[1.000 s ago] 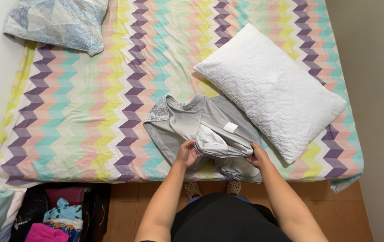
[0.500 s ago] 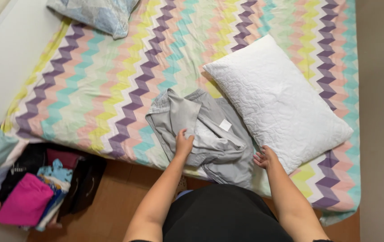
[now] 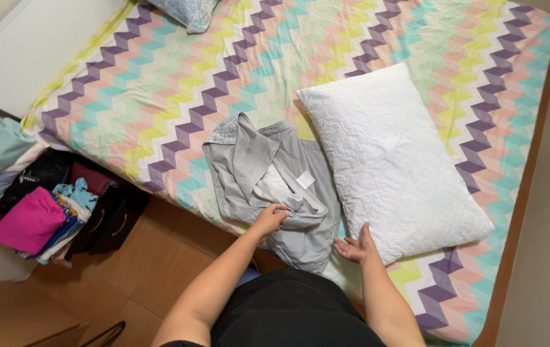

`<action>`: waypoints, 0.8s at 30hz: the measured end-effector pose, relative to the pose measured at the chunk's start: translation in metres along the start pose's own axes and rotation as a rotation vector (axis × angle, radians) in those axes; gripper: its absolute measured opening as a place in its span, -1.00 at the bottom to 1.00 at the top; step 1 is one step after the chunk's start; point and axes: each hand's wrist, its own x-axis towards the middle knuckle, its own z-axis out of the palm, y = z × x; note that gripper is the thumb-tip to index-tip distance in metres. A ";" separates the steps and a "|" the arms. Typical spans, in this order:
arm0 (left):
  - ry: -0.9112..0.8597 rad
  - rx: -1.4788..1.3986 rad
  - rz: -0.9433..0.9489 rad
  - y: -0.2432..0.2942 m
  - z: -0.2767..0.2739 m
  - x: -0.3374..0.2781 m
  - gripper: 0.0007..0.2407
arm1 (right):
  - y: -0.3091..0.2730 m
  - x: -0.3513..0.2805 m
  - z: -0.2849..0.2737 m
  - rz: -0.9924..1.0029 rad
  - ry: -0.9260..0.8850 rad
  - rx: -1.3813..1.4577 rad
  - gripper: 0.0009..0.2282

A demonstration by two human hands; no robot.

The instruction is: The recorder puts a pillow into a grey pillowcase and then places it into a patterned decorative pillowcase before arranging it on the bed.

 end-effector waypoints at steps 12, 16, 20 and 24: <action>0.013 0.025 0.082 0.038 0.023 -0.013 -0.67 | -0.117 0.092 -0.029 -0.496 0.042 0.326 -0.81; -0.025 0.092 0.114 0.057 0.055 0.017 -0.68 | -0.098 -0.007 -0.009 -0.687 -0.009 0.196 -0.79; -0.146 0.200 0.277 0.087 0.113 0.041 -0.68 | -0.093 -0.073 -0.024 -0.897 -0.088 0.123 -0.78; -0.158 0.435 0.484 0.114 0.166 0.033 -0.66 | -0.075 -0.127 -0.066 -1.061 -0.153 0.101 -0.77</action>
